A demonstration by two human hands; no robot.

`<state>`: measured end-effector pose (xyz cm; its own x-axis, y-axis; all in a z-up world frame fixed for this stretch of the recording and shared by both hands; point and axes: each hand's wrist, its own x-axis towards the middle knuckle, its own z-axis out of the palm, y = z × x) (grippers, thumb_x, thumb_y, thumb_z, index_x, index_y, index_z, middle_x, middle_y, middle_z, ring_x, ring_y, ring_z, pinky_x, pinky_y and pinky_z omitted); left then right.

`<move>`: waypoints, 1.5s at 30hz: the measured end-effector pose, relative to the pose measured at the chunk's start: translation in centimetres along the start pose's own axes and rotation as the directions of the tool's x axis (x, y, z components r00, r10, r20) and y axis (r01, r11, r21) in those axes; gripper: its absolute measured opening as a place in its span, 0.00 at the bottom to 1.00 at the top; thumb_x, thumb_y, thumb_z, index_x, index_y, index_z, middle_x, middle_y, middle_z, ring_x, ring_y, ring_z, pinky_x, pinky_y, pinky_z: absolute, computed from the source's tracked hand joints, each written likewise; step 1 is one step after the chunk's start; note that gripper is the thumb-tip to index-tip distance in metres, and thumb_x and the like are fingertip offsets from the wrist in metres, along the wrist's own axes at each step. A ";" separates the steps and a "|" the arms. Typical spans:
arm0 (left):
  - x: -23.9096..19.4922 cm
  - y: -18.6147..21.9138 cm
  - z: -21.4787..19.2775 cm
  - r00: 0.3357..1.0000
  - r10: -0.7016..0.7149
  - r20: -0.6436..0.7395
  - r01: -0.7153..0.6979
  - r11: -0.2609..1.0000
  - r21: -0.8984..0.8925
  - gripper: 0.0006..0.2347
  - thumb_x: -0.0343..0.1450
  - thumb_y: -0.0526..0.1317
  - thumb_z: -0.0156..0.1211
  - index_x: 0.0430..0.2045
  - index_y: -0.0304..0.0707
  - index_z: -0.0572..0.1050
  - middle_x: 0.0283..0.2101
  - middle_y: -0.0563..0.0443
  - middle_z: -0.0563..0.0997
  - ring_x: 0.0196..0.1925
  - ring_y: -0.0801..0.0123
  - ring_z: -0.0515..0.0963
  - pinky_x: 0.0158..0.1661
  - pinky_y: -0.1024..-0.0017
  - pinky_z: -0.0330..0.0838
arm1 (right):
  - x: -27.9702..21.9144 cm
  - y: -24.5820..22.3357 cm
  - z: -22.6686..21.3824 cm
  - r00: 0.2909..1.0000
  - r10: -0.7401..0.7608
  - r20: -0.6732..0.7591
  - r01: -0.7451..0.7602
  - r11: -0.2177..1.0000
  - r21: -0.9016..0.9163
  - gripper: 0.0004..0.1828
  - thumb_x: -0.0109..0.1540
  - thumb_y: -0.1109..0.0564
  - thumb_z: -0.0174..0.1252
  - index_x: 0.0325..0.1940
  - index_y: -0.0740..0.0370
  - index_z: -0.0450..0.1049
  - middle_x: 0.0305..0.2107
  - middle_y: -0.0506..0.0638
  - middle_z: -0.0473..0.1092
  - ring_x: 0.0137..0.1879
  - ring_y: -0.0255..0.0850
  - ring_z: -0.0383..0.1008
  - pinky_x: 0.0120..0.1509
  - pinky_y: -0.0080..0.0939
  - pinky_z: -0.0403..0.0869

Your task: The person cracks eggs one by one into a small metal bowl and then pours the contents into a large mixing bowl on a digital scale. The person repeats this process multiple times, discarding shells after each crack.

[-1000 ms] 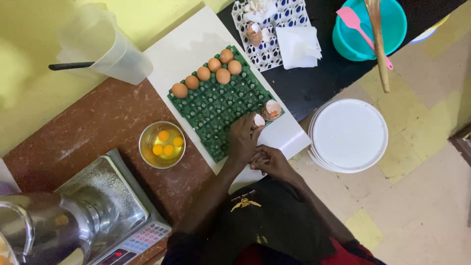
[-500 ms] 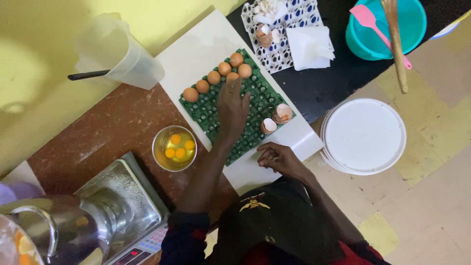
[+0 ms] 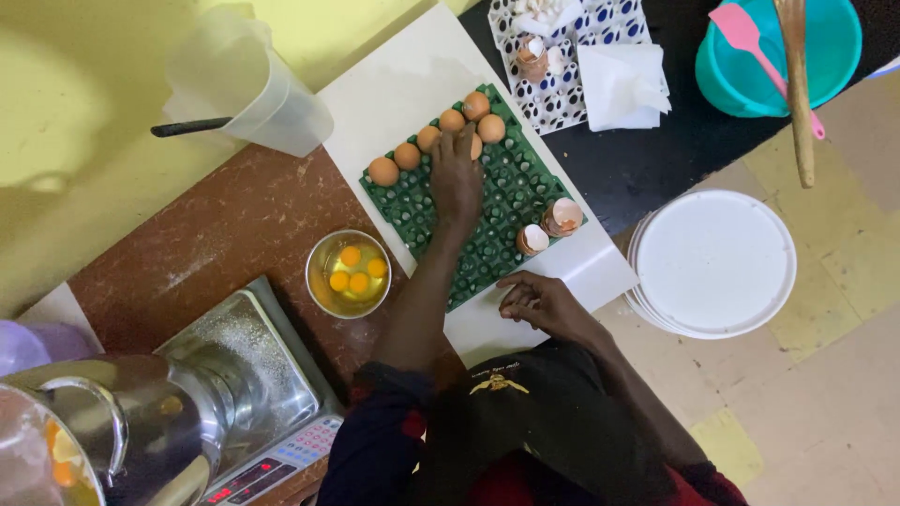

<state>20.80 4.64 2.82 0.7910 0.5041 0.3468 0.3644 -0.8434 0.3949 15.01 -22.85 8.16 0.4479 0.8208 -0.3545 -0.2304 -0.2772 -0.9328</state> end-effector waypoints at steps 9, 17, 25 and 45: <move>-0.3 -0.7 1.8 0.962 0.053 -0.267 -0.014 0.990 0.143 0.20 0.78 0.38 0.74 0.61 0.34 0.70 0.56 0.37 0.71 0.58 0.46 0.81 0.49 0.56 0.84 | 0.1 0.5 -0.4 1.000 0.017 0.006 -0.017 0.999 -0.036 0.27 0.66 0.60 0.76 0.69 0.64 0.80 0.41 0.62 0.86 0.39 0.46 0.84 0.32 0.38 0.80; -9.9 -1.5 -6.6 0.810 -0.500 0.308 0.487 0.279 -0.828 0.18 0.86 0.53 0.57 0.58 0.38 0.76 0.52 0.35 0.80 0.48 0.54 0.81 0.51 0.56 0.71 | 0.2 -0.5 0.2 1.000 0.010 0.013 -0.009 0.999 -0.039 0.26 0.68 0.58 0.75 0.69 0.69 0.79 0.42 0.65 0.86 0.37 0.46 0.83 0.31 0.39 0.79; -31.2 -8.4 -6.4 0.833 -0.404 0.377 0.358 -0.124 -0.925 0.35 0.73 0.44 0.81 0.69 0.20 0.66 0.52 0.18 0.83 0.45 0.40 0.90 0.39 0.56 0.91 | 2.0 -0.5 1.3 0.989 -0.057 0.138 0.067 0.995 -0.073 0.24 0.69 0.60 0.72 0.70 0.67 0.81 0.40 0.63 0.86 0.34 0.45 0.83 0.29 0.38 0.79; -32.8 -8.5 -9.8 0.899 -0.366 -0.242 0.300 0.915 -0.270 0.23 0.78 0.42 0.71 0.71 0.41 0.80 0.60 0.40 0.79 0.64 0.38 0.78 0.68 0.44 0.74 | 3.4 -0.4 2.3 0.971 0.011 0.240 0.058 0.958 -0.280 0.24 0.72 0.60 0.67 0.73 0.66 0.78 0.44 0.65 0.87 0.39 0.48 0.87 0.33 0.39 0.81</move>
<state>-13.05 -2.93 -3.58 0.4590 0.8064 0.3729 0.4379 -0.5706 0.6947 14.64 -18.79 7.51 0.2245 0.9136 -0.3389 0.0475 -0.3577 -0.9326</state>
